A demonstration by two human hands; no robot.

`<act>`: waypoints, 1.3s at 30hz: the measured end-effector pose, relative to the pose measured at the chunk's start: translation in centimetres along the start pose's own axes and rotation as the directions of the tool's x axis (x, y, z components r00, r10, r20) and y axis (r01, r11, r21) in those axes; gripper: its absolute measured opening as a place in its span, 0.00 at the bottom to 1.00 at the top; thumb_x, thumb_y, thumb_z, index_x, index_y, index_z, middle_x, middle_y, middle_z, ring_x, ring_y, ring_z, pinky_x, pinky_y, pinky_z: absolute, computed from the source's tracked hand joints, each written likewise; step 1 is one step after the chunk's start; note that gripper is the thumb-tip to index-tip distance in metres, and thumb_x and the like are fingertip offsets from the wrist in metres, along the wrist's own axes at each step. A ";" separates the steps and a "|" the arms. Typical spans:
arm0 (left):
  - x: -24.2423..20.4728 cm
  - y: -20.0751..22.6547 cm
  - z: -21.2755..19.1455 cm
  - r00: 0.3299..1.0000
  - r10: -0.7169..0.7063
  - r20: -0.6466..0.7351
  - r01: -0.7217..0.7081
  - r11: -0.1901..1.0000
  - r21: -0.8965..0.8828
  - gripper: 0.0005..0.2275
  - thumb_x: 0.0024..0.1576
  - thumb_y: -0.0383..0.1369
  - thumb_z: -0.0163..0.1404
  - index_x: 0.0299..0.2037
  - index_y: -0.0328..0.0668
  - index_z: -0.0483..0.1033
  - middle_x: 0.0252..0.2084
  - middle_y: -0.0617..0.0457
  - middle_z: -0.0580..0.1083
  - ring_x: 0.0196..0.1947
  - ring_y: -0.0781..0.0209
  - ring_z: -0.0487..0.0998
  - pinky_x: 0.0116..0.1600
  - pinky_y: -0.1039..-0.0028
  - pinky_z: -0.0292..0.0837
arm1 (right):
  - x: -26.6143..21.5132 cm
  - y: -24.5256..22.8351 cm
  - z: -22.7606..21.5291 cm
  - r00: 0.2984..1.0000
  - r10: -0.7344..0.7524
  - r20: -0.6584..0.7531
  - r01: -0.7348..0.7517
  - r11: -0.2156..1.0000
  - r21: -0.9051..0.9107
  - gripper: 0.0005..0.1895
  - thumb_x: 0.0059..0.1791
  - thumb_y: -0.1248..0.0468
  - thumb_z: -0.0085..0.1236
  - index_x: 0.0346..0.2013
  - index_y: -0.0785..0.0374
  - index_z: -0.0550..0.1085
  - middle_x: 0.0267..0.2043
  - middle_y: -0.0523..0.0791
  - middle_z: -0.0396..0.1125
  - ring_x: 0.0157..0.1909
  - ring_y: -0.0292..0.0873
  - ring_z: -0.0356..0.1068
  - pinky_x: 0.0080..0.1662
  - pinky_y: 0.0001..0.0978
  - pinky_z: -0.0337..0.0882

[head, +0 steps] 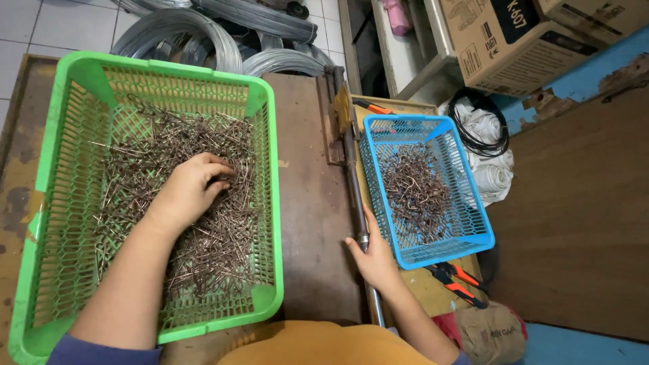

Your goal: Manually bending straight metal rods into hooks using a specialized bending jig and lever at a workshop station.

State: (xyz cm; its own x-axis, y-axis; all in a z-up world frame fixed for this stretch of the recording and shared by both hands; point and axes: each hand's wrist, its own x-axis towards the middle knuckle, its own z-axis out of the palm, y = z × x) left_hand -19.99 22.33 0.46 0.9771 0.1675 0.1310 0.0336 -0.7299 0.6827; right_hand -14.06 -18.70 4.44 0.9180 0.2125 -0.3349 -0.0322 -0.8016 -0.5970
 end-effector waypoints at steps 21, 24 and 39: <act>0.1 1.9 0.5 0.992 -0.031 -0.123 0.001 0.972 -0.236 0.17 0.62 0.26 0.59 0.61 0.39 0.78 0.49 0.40 0.83 0.51 0.39 0.85 0.57 0.53 0.78 | 0.2 0.3 0.2 1.000 -0.011 -0.004 0.012 0.997 0.075 0.47 0.52 0.61 0.64 0.83 0.36 0.53 0.61 0.66 0.73 0.64 0.70 0.73 0.58 0.58 0.76; 0.0 1.3 0.8 0.988 0.067 -0.140 -0.086 0.987 -0.136 0.12 0.63 0.29 0.59 0.56 0.39 0.82 0.49 0.40 0.82 0.52 0.37 0.84 0.58 0.53 0.78 | 0.2 0.1 0.2 1.000 -0.024 -0.007 0.025 0.997 0.074 0.47 0.52 0.62 0.64 0.83 0.37 0.53 0.62 0.67 0.72 0.64 0.71 0.72 0.59 0.59 0.76; -0.5 2.1 0.5 0.979 -0.062 -0.196 0.000 0.953 -0.303 0.08 0.69 0.32 0.53 0.52 0.52 0.86 0.38 0.49 0.84 0.32 0.56 0.86 0.44 0.66 0.81 | 0.2 0.5 0.1 0.999 -0.036 -0.009 0.036 0.996 0.077 0.48 0.52 0.62 0.64 0.83 0.36 0.53 0.59 0.68 0.73 0.62 0.71 0.73 0.56 0.57 0.76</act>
State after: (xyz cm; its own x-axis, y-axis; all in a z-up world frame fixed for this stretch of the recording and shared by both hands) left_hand -20.29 20.40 1.47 0.9129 0.3392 0.2270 -0.0319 -0.4951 0.8683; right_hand -13.93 -18.95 3.99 0.9221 0.2359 -0.3067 -0.0292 -0.7480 -0.6631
